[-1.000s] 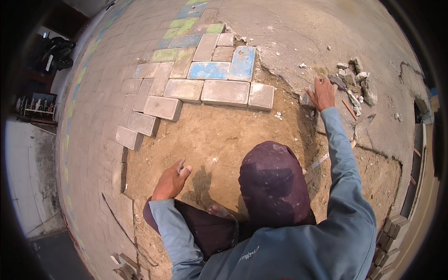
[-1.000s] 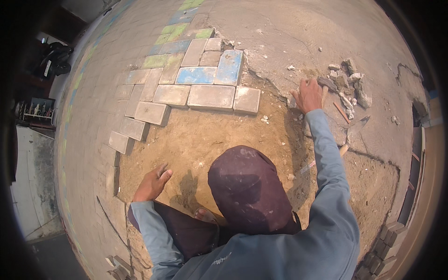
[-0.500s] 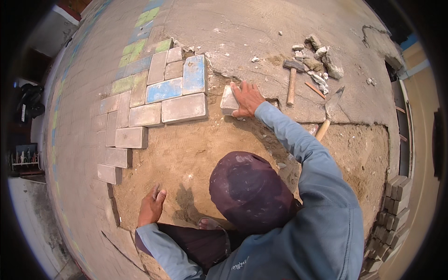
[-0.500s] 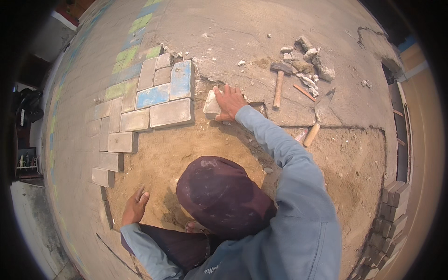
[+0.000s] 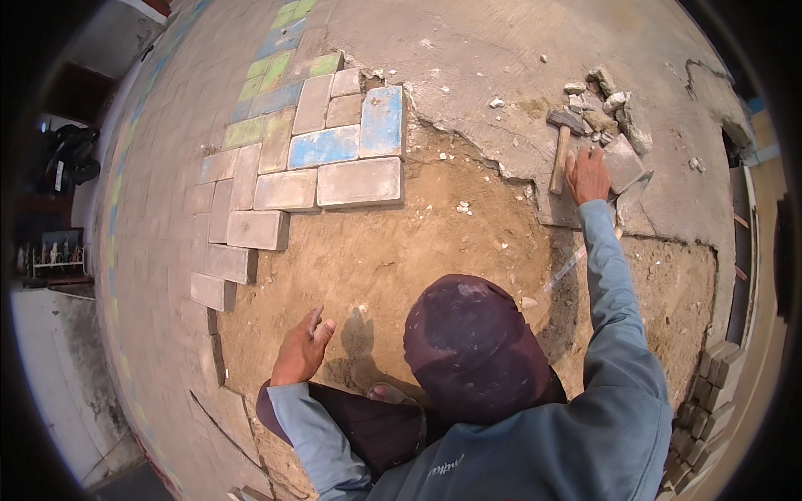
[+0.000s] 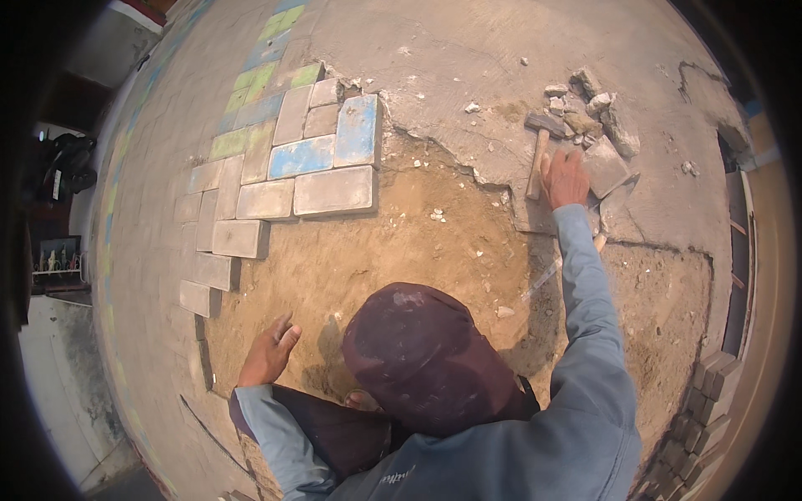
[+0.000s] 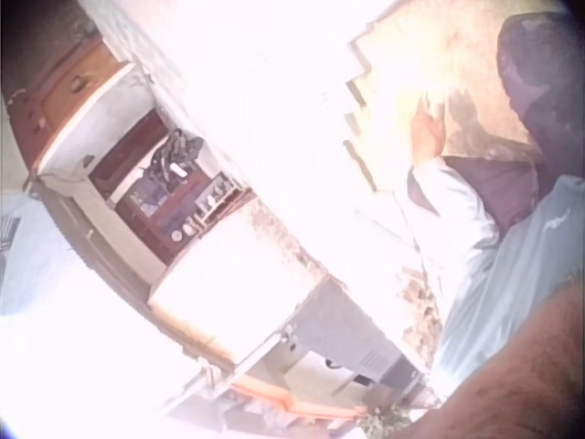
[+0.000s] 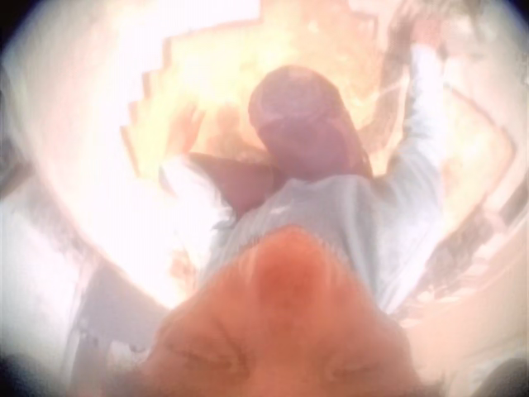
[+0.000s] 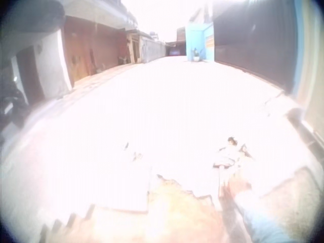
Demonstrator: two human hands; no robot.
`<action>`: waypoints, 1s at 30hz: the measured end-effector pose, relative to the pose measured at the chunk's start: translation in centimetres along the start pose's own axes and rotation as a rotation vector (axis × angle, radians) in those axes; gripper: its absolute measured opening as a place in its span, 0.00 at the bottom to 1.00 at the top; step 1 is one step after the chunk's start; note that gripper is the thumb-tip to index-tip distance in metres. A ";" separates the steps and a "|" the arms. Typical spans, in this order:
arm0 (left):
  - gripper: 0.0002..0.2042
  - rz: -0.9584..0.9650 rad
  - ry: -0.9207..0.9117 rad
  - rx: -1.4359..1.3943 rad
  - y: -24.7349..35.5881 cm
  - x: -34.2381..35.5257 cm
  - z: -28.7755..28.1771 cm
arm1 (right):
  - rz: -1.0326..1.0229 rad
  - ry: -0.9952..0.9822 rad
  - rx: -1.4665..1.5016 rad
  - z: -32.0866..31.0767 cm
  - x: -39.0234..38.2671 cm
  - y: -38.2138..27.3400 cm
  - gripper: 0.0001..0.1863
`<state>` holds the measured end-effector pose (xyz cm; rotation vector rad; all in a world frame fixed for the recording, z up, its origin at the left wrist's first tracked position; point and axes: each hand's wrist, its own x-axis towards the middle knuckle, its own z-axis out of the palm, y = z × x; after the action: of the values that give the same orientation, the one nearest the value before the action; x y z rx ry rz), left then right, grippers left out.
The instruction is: The person kneels on the ground and lays rectangular paving stones in a herringbone pattern. They use a hammer to tap the stones into place and occasionally clear debris from the surface.
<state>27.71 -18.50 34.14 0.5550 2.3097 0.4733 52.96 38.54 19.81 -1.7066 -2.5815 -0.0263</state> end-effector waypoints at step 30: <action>0.31 -0.072 -0.015 0.015 -0.4 -0.5 -0.6 | -0.036 -0.790 1.173 3.7 -1.0 -18.9 0.19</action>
<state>27.49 -19.16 34.62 0.4793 2.3117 0.4169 35.88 30.33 16.31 -1.2335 -2.0449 2.0029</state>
